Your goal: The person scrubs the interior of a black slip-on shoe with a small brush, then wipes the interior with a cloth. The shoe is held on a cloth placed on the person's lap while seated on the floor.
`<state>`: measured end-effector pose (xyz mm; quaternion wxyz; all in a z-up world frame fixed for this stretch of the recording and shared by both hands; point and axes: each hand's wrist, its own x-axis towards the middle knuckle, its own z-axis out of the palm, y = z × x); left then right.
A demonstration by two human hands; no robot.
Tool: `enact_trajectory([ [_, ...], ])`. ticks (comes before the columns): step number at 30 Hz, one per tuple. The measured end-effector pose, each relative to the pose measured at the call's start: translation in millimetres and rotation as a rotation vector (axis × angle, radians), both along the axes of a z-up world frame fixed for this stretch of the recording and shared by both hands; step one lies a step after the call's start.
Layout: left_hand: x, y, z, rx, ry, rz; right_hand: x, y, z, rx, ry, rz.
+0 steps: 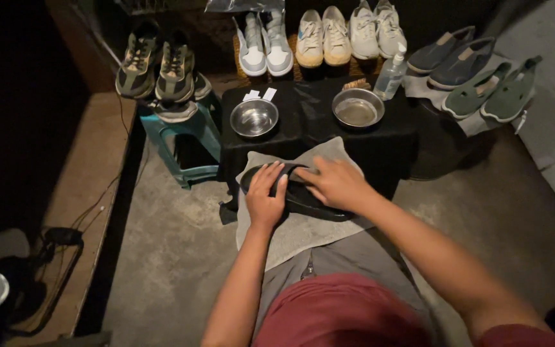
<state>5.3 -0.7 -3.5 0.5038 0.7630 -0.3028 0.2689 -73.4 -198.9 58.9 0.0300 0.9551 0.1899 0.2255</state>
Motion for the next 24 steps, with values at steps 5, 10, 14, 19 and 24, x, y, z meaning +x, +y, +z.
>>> enact_trajectory([
  [5,0.8,6.6,4.7,0.009,-0.024,0.011,23.2,19.2,-21.0,-0.071,-0.066,-0.054],
  [10,-2.2,7.8,4.9,-0.027,0.01,-0.001,-19.3,17.7,10.4,0.067,0.141,-0.085],
  [14,-1.5,4.6,2.2,-0.051,0.043,0.004,-57.4,-7.1,25.2,0.022,0.378,-0.243],
  [19,-2.6,-0.1,2.6,-0.046,0.03,0.011,-51.3,5.0,48.1,0.113,0.442,-0.178],
  [24,-4.0,4.5,0.2,-0.065,0.062,0.012,-39.2,9.5,37.8,0.434,0.638,0.032],
])
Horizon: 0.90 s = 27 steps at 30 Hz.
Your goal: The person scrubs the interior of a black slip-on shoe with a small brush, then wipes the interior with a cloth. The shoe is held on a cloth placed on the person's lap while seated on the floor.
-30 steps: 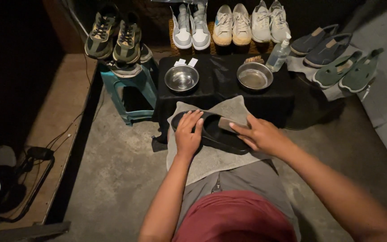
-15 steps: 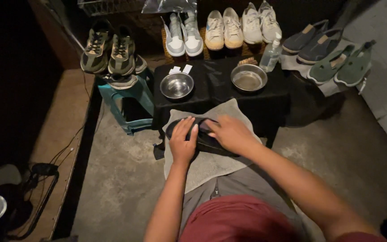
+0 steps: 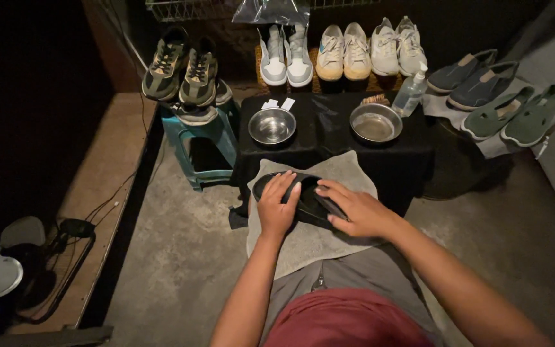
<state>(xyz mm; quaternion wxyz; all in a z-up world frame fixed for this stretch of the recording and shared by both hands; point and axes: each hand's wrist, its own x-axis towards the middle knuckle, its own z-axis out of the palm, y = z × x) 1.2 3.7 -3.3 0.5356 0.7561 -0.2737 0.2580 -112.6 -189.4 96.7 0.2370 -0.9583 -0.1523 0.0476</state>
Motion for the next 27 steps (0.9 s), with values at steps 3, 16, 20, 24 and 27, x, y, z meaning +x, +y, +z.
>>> enact_trajectory([
  [3,1.1,2.3,1.9,-0.014,0.002,-0.012,-4.9,-7.4,16.7,0.173,0.14,0.019],
  [16,5.3,-1.6,-7.4,0.003,0.008,-0.021,-7.8,-39.7,-40.3,0.095,-0.238,-0.03],
  [20,5.3,-1.2,-7.2,0.005,0.002,-0.003,-4.9,-52.6,-55.6,0.107,-0.298,-0.097],
  [24,4.8,-3.0,-3.5,0.004,-0.001,0.008,-12.3,-39.7,-54.2,0.034,-0.376,-0.142],
  [27,5.8,-3.0,-9.2,0.002,0.001,-0.005,-23.2,-30.6,-51.5,0.098,-0.32,-0.091],
])
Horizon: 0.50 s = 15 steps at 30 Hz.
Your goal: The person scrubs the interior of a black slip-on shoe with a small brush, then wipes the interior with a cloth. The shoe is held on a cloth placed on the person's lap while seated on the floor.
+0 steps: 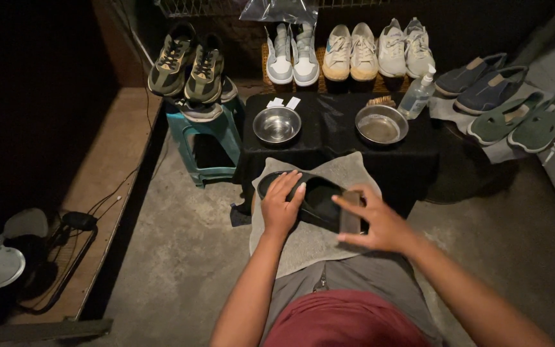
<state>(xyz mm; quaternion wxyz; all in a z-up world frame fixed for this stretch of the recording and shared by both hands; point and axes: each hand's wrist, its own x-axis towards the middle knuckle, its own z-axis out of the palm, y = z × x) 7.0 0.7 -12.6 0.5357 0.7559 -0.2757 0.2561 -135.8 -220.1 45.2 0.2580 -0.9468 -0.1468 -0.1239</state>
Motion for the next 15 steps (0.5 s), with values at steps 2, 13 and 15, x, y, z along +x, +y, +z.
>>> enact_trajectory([
  [2,-1.6,-0.3,4.3,0.005,-0.004,0.012,4.8,-15.0,1.7,-0.04,0.024,-0.101],
  [13,-1.8,0.1,-1.1,0.001,-0.017,0.013,-9.9,-20.8,-15.0,-0.054,-0.088,-0.222],
  [15,0.8,-0.5,-2.3,0.023,-0.026,0.02,-12.9,-16.5,-11.6,0.014,-0.074,-0.263],
])
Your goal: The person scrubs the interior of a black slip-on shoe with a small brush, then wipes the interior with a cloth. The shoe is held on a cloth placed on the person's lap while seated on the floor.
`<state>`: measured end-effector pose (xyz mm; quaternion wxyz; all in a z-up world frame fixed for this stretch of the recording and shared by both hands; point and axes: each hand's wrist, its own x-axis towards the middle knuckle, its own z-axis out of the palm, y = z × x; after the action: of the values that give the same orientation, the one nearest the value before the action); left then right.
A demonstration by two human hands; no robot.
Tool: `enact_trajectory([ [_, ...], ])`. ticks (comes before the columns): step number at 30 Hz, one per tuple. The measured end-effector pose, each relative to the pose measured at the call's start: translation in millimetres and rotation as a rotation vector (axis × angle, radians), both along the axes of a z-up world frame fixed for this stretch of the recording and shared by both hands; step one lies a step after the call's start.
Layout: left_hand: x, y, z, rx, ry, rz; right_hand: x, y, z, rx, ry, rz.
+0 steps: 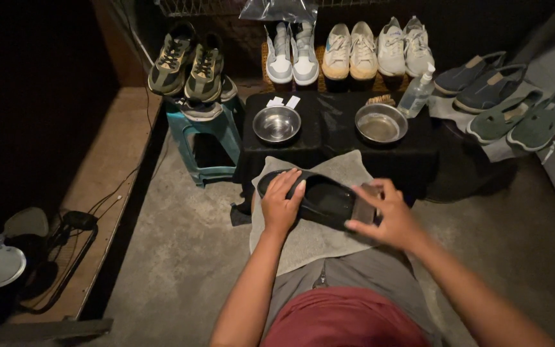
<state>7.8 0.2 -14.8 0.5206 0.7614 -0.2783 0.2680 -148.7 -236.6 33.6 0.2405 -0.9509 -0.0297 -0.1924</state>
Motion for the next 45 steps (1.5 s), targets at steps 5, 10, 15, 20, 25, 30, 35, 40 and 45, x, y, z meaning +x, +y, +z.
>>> enact_trajectory([
  [5,-15.3,0.9,15.5,0.054,0.04,0.07,-10.4,30.9,4.3,0.132,0.04,0.001],
  [10,-21.3,0.0,21.9,0.044,0.104,0.118,1.1,22.8,-7.7,0.286,0.062,-0.114],
  [15,-30.0,-6.6,21.3,0.064,0.084,0.124,8.2,32.2,8.6,0.452,0.04,-0.169],
  [20,-43.5,-9.8,22.1,0.112,-0.043,0.167,31.6,34.8,23.2,0.518,-0.005,-0.134],
  [25,-56.1,-9.9,27.2,0.164,-0.169,0.204,74.8,47.0,53.9,0.585,-0.001,-0.008],
  [30,-50.5,-13.2,27.4,0.266,-0.227,0.178,125.4,71.1,79.4,0.563,0.27,0.033],
  [35,-51.6,-23.6,4.2,0.379,-0.254,0.168,159.8,100.6,85.7,0.314,0.365,0.172],
  [40,-54.8,-24.6,8.7,0.456,-0.279,0.115,187.2,121.9,43.8,-0.118,0.399,0.128],
  [45,-56.5,-23.5,17.9,0.539,-0.155,0.005,194.3,125.7,30.0,-0.273,0.337,0.279],
])
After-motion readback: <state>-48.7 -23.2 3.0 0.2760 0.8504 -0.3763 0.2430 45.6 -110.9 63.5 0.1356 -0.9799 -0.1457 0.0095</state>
